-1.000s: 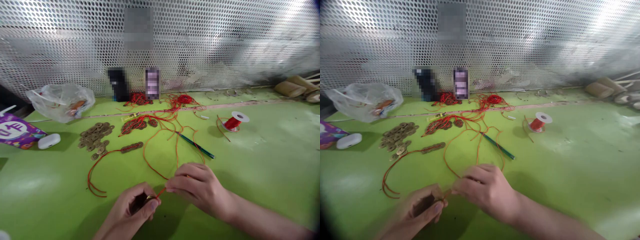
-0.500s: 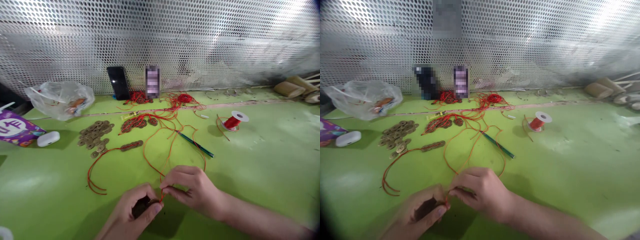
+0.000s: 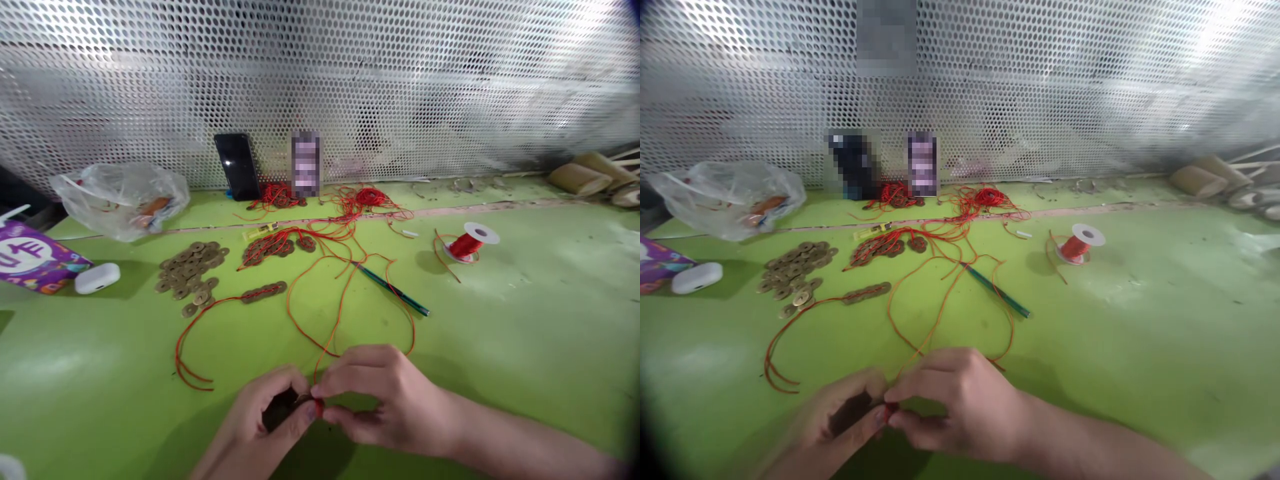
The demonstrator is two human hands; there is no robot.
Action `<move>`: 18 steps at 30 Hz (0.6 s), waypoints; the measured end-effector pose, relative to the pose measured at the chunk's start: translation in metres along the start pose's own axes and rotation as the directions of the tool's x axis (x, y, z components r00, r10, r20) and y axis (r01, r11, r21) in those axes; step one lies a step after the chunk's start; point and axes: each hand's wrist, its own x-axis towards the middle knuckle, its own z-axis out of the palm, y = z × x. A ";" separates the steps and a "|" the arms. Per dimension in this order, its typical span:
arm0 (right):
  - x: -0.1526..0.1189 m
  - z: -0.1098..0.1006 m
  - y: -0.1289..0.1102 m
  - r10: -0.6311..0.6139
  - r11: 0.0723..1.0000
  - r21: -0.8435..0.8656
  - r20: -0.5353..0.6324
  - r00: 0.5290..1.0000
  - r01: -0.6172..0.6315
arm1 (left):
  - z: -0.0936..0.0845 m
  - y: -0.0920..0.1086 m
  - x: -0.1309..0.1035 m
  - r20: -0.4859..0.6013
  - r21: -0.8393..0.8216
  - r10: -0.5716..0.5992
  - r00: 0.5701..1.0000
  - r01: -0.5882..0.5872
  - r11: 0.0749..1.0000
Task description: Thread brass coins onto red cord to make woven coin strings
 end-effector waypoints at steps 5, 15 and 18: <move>0.000 0.000 -0.001 0.002 1.000 -0.021 0.004 1.000 -0.002 | -0.001 0.000 0.001 -0.005 0.031 0.018 1.000 -0.017 0.999; -0.002 0.002 0.000 0.087 0.996 0.004 -0.006 0.996 -0.087 | -0.001 0.003 -0.001 -0.007 0.020 -0.032 0.999 0.033 0.999; -0.003 0.003 0.000 0.110 0.994 0.002 0.007 0.994 -0.110 | -0.002 0.002 -0.001 0.012 0.023 -0.043 0.999 0.042 0.999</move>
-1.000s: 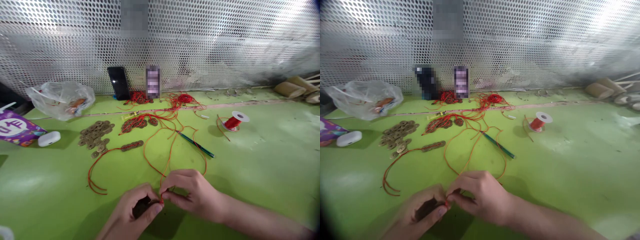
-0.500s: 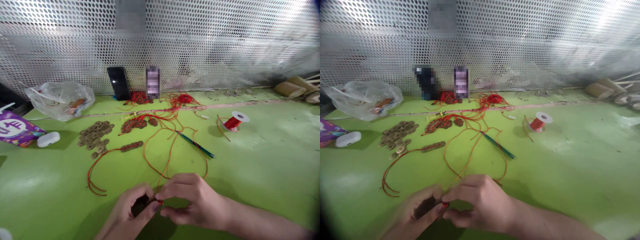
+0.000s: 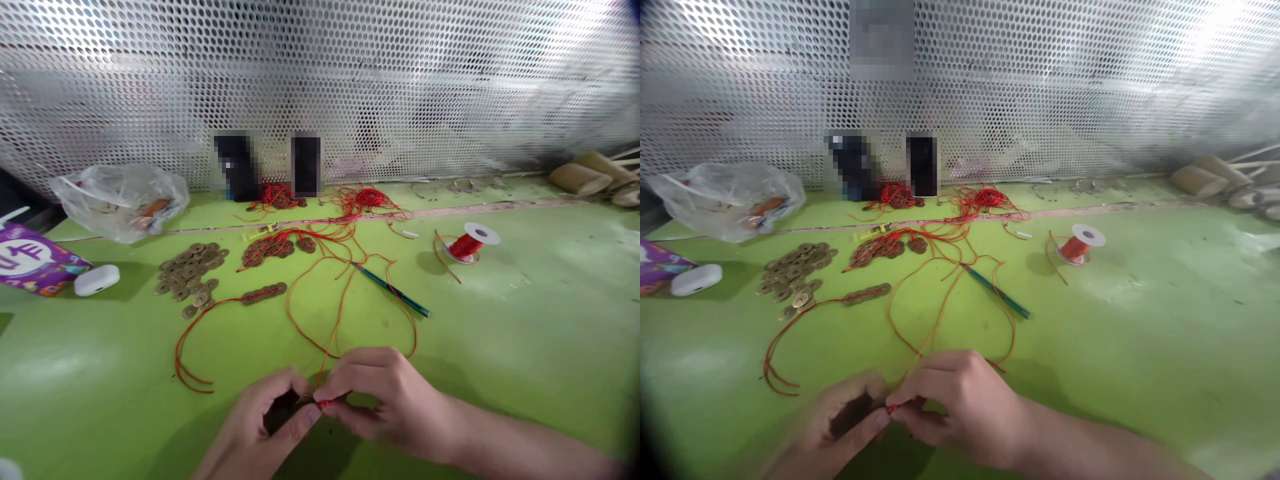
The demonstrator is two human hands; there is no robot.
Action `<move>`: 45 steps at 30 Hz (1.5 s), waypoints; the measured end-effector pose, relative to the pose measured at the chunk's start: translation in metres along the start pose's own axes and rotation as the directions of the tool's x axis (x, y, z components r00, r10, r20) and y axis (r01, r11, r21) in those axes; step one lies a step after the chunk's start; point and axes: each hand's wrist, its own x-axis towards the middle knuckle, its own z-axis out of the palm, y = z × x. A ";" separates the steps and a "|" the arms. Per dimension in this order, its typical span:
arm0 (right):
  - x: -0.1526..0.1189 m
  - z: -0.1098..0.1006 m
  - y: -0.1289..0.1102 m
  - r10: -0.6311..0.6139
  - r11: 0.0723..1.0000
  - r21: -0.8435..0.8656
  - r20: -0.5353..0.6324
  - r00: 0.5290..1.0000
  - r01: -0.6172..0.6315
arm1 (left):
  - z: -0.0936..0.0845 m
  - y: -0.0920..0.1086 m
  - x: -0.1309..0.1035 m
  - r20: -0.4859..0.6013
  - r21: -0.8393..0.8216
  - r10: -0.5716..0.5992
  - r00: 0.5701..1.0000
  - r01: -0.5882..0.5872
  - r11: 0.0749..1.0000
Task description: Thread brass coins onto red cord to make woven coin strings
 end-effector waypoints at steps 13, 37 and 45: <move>0.006 -0.010 -0.006 0.049 0.995 0.079 0.165 0.985 -0.063 | -0.002 0.008 -0.001 0.003 -0.019 0.027 1.000 -0.027 0.999; 0.020 -0.109 0.061 0.262 0.873 -0.287 -0.409 0.874 -0.395 | -0.038 0.026 0.009 -0.137 -0.178 -0.058 0.989 0.033 0.984; 0.008 -0.153 0.093 0.254 0.828 -0.228 -0.662 0.705 -0.512 | -0.048 0.032 0.013 -0.241 -0.146 0.028 0.970 -0.065 0.987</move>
